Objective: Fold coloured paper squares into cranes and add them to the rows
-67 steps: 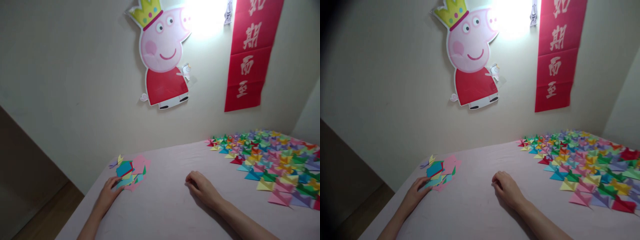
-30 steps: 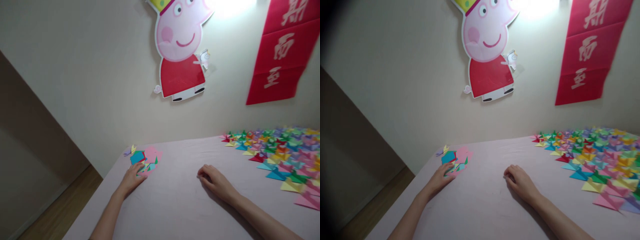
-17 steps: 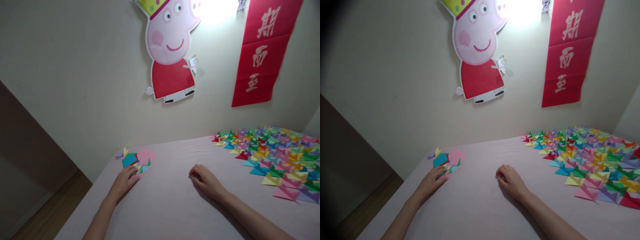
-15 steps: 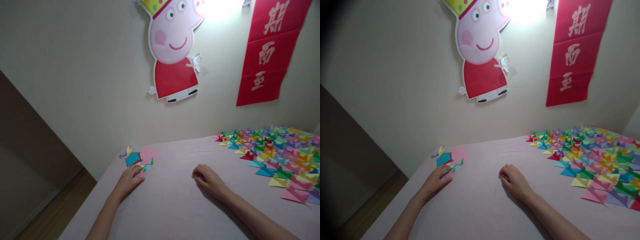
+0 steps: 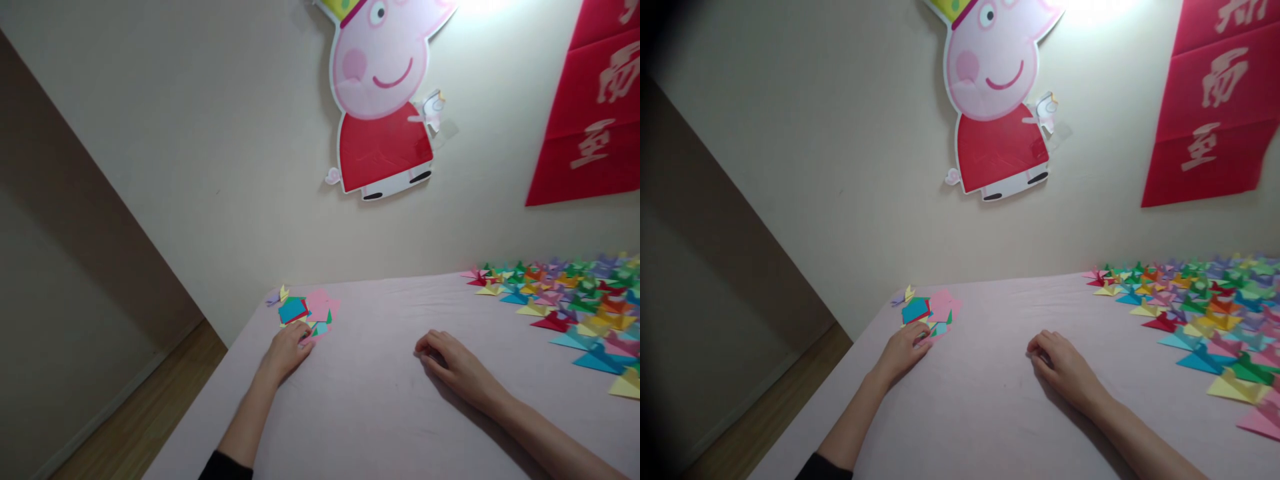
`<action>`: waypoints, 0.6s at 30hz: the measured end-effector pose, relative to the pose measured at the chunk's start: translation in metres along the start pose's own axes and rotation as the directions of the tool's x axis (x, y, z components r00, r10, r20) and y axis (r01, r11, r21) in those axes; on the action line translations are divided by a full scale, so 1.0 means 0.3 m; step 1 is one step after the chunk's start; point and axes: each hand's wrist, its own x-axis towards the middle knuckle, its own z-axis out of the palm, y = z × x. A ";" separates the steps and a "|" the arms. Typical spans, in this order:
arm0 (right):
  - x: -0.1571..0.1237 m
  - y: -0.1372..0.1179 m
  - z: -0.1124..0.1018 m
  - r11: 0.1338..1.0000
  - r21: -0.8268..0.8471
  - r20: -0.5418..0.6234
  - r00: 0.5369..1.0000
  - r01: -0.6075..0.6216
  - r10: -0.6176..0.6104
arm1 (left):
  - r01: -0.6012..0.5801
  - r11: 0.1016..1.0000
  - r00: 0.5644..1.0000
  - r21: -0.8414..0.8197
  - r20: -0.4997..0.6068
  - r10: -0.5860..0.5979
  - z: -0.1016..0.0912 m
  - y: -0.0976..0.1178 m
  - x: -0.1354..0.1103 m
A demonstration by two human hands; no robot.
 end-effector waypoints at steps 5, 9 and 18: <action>0.001 0.015 0.014 1.000 0.010 -0.018 1.000 -0.001 0.001 | 0.042 0.999 0.999 0.036 -0.025 -0.041 0.025 0.005 0.036; 0.001 0.018 0.018 1.000 -0.003 -0.017 1.000 0.005 -0.005 | 0.145 0.985 0.989 0.091 -0.045 -0.142 0.025 -0.038 0.179; 0.000 0.012 0.019 1.000 -0.007 0.002 1.000 -0.019 0.019 | 0.223 0.943 0.971 0.245 0.034 -0.238 0.103 -0.055 0.358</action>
